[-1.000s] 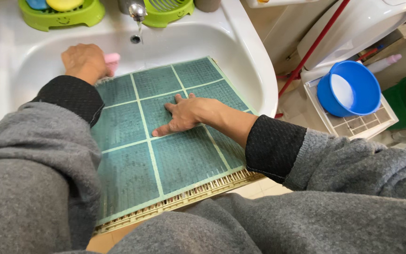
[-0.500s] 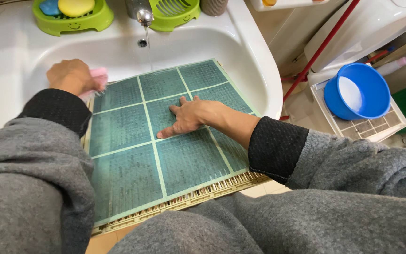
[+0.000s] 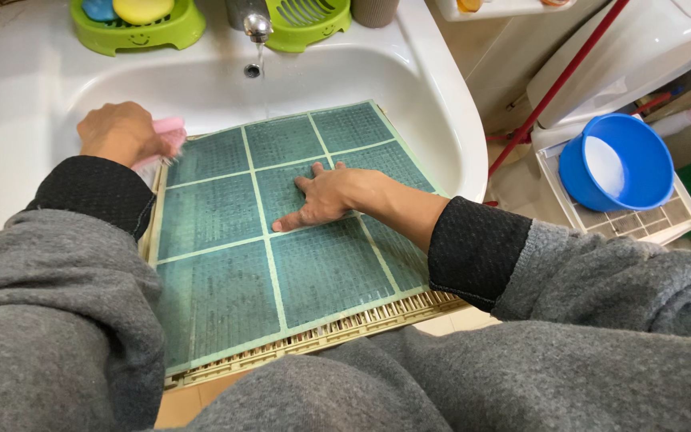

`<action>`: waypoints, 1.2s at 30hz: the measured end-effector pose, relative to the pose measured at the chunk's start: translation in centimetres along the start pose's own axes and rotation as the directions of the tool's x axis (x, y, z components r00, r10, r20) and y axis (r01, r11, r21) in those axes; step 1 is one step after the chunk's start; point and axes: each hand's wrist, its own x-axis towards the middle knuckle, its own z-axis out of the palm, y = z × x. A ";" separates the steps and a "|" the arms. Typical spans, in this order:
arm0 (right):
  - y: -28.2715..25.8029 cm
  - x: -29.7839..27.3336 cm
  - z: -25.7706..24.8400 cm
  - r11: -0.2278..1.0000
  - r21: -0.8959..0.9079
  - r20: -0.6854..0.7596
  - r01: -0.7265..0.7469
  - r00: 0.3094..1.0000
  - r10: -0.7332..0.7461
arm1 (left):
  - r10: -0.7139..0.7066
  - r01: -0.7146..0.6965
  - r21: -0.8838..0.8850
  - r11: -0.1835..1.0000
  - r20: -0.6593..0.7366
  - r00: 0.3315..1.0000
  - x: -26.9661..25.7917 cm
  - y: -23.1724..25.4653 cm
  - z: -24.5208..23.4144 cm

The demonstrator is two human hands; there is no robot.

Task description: The person scrubs a green air filter with a pink brush under running water in a sink. They flip the filter over to clean both sides and continue scrubbing the surface.

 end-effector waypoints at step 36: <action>14.6 -0.2 -2.4 0.891 0.379 -0.380 -0.252 0.835 0.398 | -0.062 0.069 0.087 0.994 -0.081 0.995 -1.6 1.6 -2.4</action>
